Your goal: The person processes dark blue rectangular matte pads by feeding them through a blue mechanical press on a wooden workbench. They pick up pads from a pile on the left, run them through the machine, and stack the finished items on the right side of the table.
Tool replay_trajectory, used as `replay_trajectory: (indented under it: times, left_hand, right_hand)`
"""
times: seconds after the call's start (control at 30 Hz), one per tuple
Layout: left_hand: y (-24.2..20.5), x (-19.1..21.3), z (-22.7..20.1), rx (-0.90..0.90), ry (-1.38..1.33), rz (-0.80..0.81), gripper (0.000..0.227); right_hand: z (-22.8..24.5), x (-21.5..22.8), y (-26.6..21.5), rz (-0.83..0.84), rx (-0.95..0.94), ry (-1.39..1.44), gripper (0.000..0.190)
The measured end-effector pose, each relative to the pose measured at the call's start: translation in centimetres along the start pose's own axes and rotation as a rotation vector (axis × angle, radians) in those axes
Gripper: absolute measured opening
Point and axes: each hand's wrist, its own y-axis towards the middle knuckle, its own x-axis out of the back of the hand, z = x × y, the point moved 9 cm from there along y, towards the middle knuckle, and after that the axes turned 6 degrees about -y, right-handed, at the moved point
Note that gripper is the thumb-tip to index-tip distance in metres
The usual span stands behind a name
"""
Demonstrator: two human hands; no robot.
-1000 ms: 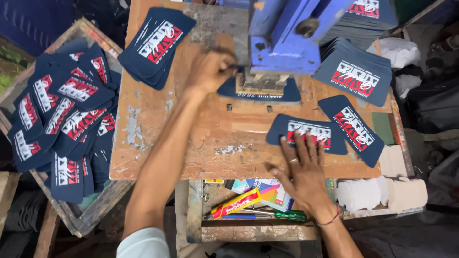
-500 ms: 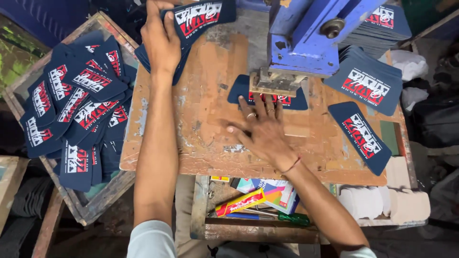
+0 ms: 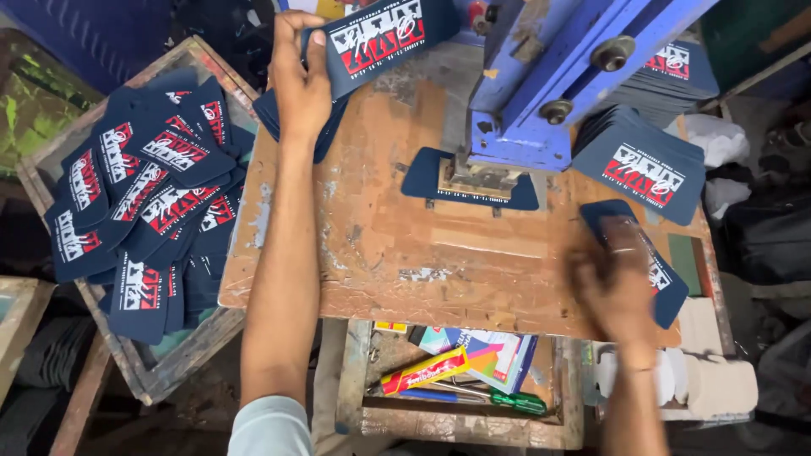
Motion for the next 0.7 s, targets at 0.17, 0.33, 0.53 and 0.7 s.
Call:
replay_trajectory:
  times: [0.17,0.33,0.53,0.7]
  left_hand:
    - [0.3,0.2,0.2,0.017,0.003,-0.008,0.008]
    - [0.1,0.5,1.3,-0.024,0.056,-0.019,0.009]
    - [0.3,0.8,2.1,0.029,-0.044,-0.017,0.006]
    - [-0.3,2.3,5.1,0.088,0.116,-0.066,0.008]
  right_hand:
    - [-8.4,-0.2,-2.2,-0.074,-0.069,-0.196,0.039]
    - [-14.7,-1.6,-4.3,-0.047,-0.292,-0.222,0.026]
    - [3.6,-0.7,-5.1,-0.130,0.044,0.049,0.025]
    - [5.7,-1.8,-2.7,-0.106,0.039,0.074,0.022]
